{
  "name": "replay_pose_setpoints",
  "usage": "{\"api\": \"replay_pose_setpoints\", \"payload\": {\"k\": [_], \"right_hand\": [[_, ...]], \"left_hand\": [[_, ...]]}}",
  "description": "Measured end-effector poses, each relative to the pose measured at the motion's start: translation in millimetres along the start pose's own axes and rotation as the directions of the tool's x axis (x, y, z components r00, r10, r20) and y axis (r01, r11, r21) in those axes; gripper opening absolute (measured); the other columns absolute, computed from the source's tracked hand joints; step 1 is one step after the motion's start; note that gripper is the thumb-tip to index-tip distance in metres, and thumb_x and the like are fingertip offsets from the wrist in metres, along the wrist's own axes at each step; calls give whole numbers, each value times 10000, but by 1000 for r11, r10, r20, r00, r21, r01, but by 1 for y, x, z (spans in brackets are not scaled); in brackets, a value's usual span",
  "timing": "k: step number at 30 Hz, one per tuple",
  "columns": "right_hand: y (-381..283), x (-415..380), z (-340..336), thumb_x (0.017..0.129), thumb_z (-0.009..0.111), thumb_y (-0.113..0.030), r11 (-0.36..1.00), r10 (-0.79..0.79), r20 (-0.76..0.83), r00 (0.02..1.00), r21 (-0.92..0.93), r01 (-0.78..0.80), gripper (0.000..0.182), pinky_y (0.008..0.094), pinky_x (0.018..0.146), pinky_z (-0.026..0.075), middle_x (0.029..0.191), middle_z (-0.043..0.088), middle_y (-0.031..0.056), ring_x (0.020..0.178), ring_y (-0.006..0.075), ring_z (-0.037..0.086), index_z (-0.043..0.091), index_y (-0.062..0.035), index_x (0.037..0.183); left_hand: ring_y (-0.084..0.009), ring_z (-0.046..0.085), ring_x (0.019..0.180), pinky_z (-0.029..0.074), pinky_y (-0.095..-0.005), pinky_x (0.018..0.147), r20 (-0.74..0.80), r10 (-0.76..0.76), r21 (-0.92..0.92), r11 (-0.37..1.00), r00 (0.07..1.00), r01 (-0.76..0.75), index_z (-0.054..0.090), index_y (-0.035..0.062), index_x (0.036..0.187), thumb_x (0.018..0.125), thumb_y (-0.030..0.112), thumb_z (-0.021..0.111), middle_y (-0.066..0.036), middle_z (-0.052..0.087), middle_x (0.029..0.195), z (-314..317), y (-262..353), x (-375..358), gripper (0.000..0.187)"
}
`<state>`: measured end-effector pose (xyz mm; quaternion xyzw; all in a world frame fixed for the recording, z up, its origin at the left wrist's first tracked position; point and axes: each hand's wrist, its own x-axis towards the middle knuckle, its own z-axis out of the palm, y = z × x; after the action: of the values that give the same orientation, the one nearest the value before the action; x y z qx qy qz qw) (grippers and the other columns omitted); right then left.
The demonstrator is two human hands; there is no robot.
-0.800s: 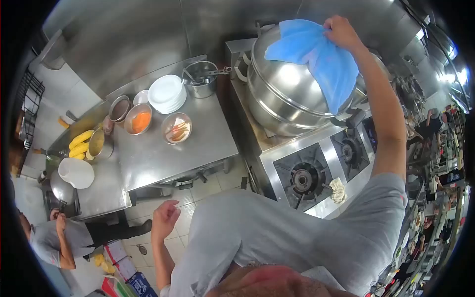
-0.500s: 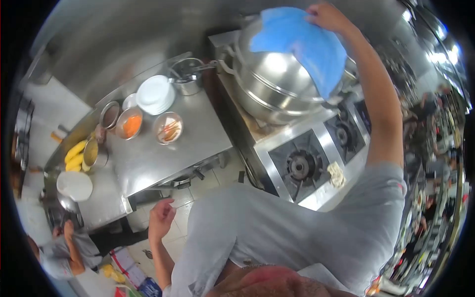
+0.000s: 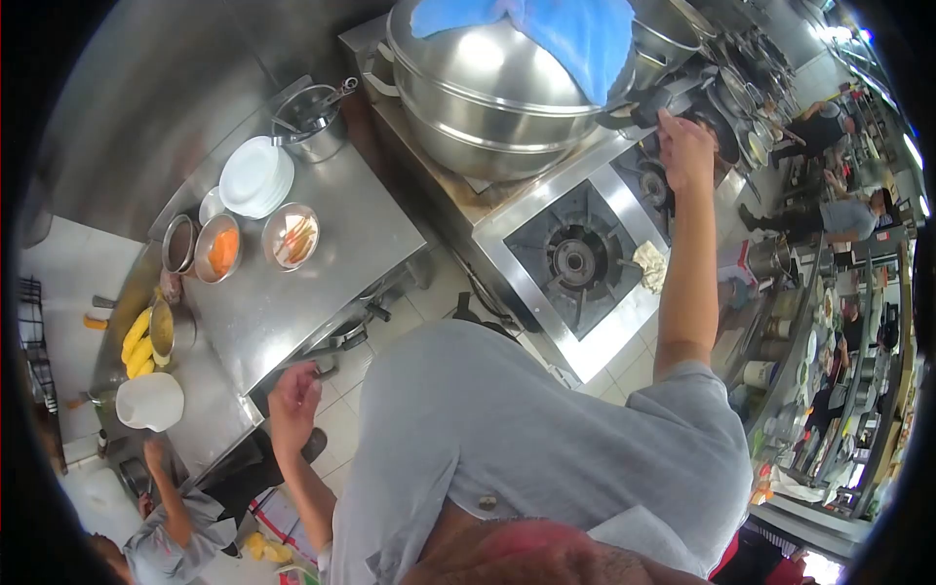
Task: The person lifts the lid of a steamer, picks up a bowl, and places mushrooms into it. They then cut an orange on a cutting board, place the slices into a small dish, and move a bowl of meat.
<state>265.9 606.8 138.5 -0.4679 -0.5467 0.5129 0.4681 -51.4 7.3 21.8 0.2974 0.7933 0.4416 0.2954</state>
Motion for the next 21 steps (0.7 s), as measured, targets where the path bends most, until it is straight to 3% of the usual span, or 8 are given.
{"api": "replay_pose_setpoints", "payload": {"k": [4, 9, 14, 17, 21], "right_hand": [[-5, -1, 11, 874, 781, -136, 978, 75, -18, 997, 196, -70, 307, 220, 408, 256, 665, 554, 19, 471, 51, 397, 556, -51, 682], [-33, 2, 21, 852, 806, -126, 981, -4, -27, 1000, 193, 9, 276, 226, 416, 274, 667, 571, 27, 479, 73, 424, 588, -44, 705], [-52, 10, 25, 887, 770, -123, 988, -43, 4, 999, 151, 42, 227, 208, 418, 253, 712, 583, 26, 494, 35, 405, 596, -49, 762], [-51, 13, 24, 846, 815, -141, 986, -41, 18, 999, 160, 37, 256, 214, 395, 279, 676, 595, 40, 495, 74, 464, 613, -26, 740], [-50, 9, 23, 879, 784, -143, 991, -38, 14, 999, 127, 36, 249, 207, 405, 257, 699, 574, 21, 486, 37, 406, 587, -54, 756]], "left_hand": [[-67, 513, 723, 435, -224, 662, 60, 21, -2, 1000, 998, -21, 638, 8, 1155, 913, 33, 649, 19, 558, 808, 0, 25, 16, 243], [-69, 522, 722, 446, -224, 674, 104, 40, -31, 999, 994, -37, 635, -5, 1162, 912, 24, 649, 13, 569, 812, 4, 22, 18, 252], [-64, 534, 724, 456, -219, 670, 102, 43, -38, 999, 994, -40, 637, -3, 1175, 913, 27, 654, 6, 582, 820, 5, 18, 16, 264], [-61, 538, 726, 457, -216, 666, 82, 56, -35, 998, 995, -53, 638, 2, 1181, 915, 33, 659, 8, 584, 821, 5, 6, 12, 269], [-62, 540, 731, 462, -218, 679, 90, 37, -36, 999, 995, -34, 640, 6, 1179, 920, 37, 653, 16, 583, 823, 6, 8, 12, 261]]}}
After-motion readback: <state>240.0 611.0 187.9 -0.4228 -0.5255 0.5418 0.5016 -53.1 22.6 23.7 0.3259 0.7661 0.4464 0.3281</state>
